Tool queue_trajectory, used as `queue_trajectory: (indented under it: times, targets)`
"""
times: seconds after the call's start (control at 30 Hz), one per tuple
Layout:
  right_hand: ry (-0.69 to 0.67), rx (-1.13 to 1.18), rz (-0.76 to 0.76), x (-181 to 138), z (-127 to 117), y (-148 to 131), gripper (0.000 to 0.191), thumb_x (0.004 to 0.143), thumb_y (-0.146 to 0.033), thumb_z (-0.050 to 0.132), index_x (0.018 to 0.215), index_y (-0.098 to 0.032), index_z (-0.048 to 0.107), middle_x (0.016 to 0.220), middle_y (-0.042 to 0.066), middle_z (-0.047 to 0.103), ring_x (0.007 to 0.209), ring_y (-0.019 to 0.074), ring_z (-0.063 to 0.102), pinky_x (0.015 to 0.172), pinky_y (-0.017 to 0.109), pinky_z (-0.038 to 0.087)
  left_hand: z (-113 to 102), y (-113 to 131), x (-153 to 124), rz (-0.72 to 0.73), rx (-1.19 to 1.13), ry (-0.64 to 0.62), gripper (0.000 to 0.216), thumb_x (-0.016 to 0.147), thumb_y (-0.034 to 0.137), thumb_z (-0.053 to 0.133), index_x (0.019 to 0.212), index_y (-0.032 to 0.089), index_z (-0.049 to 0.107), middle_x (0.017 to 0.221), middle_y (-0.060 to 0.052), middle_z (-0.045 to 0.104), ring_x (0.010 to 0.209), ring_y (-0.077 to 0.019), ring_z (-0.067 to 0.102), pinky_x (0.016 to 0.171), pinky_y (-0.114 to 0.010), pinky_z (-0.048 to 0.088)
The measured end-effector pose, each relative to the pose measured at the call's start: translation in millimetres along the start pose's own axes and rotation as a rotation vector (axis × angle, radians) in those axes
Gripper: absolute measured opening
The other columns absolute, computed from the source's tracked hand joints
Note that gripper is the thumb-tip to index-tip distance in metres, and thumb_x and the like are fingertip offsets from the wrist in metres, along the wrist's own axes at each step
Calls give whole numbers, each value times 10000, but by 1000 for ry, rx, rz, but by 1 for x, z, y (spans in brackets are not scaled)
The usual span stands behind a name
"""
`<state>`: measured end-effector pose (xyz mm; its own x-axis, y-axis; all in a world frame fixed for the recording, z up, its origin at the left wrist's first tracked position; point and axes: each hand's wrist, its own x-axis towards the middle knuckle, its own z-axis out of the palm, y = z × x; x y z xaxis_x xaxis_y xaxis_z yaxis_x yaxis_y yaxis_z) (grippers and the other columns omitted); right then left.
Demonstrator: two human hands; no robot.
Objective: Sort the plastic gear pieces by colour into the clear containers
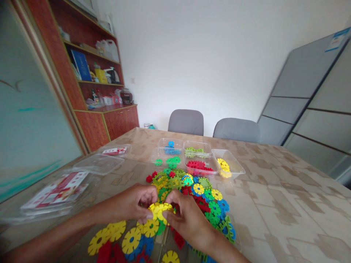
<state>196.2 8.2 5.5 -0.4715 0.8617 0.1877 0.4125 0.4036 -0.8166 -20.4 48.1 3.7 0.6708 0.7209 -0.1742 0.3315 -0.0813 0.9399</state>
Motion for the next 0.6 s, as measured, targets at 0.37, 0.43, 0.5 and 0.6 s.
queue_trajectory:
  times: [0.37,0.43,0.5,0.6]
  targets:
    - [67,145,11,11,-22,23,242,879,-433,532,851,-212,436,655,-77,316,560,106,295,500,224,251,0,6,-2,103,93,54,199,838,335,595,893,161,515,704,32,557,593,-123,577,532,-210,431]
    - [218,27,19,15,-46,37,253,860,-453,534,857,-215,449,633,-76,344,542,111,341,491,225,282,-2,9,-3,107,145,61,141,842,293,567,872,161,528,709,27,555,624,-131,584,546,-208,421]
    - [401,-157,78,16,-76,54,268,825,-474,549,832,-214,484,596,-66,407,520,123,407,481,232,324,-2,11,-3,100,180,61,105,828,263,556,839,161,537,705,22,563,628,-136,584,543,-206,407]
    - [652,-309,194,11,-124,82,309,784,-497,565,891,-209,525,667,10,599,589,183,563,536,275,429,-1,13,-2,107,219,64,109,815,268,560,805,162,538,687,20,569,607,-131,561,536,-203,389]
